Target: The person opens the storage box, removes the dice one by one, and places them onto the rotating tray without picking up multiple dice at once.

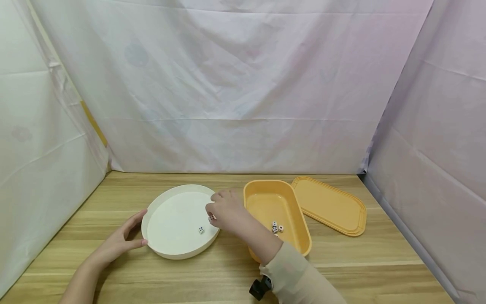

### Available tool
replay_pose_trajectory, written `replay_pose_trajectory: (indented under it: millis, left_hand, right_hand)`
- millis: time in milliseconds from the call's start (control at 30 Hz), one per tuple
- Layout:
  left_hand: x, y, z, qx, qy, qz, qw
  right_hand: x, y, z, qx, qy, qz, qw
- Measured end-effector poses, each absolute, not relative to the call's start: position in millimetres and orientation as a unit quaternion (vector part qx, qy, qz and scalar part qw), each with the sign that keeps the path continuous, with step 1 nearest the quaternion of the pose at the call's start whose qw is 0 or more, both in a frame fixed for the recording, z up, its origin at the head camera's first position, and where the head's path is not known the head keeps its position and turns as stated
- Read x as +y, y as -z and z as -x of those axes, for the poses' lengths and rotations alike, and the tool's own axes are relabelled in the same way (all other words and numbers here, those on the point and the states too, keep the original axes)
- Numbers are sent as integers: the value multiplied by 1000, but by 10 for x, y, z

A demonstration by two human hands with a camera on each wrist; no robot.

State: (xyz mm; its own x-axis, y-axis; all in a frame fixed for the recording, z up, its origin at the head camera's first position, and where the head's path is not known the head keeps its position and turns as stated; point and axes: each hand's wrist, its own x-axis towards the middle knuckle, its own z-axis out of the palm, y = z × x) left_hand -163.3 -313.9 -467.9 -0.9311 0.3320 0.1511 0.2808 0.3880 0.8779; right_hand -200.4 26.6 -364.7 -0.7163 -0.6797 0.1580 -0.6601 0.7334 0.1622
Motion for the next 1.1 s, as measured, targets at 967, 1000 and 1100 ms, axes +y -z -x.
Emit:
replay_pose_trajectory:
  millis: [967, 1000, 1100]
  left_hand:
    - [-3120, 4643, 1620, 838, -515, -181, 26]
    - [-3120, 4643, 1620, 838, -515, -181, 25]
    - [-3119, 4643, 1619, 837, -516, -181, 25]
  right_hand:
    - [226, 3665, 2027, -935, 30, -349, 50]
    - [232, 3662, 2024, -935, 30, -350, 50]
    - [249, 3656, 2015, -935, 24, -351, 49]
